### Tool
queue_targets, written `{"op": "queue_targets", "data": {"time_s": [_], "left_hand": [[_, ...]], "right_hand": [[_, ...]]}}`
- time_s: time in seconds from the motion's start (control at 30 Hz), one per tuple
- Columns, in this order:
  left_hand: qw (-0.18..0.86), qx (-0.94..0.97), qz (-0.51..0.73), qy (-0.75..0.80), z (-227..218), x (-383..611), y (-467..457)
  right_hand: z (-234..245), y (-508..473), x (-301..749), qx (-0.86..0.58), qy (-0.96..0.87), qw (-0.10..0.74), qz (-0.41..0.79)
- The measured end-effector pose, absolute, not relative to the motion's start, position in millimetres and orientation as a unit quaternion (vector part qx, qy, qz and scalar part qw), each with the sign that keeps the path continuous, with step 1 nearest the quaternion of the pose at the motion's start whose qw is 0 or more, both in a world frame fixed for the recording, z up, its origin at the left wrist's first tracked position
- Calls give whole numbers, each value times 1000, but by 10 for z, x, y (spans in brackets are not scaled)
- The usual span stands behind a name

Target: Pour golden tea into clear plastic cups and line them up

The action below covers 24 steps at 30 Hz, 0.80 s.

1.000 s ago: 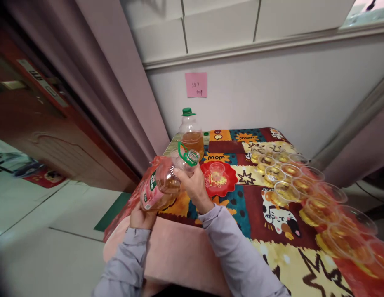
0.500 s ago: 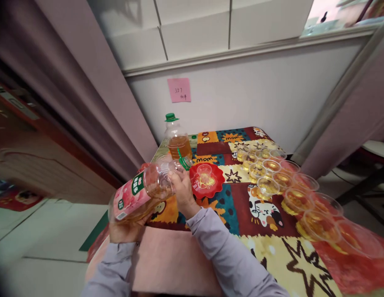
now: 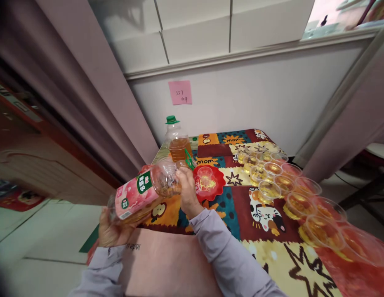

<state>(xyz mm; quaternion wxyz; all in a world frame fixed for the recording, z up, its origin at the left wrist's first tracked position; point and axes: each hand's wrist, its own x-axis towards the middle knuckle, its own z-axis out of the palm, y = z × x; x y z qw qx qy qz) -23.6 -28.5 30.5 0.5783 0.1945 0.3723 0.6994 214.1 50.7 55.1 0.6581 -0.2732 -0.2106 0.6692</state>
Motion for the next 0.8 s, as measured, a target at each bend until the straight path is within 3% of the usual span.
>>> {"op": "queue_targets", "data": {"time_s": [0.3,0.8], "left_hand": [[623,201,690,308,288,-298,-256],[615,209,681,339,223,-308,-254]], "right_hand": [[513,506,2073,-273,-199,694,636],[676,414,2149,-317,-187,670,645]]}}
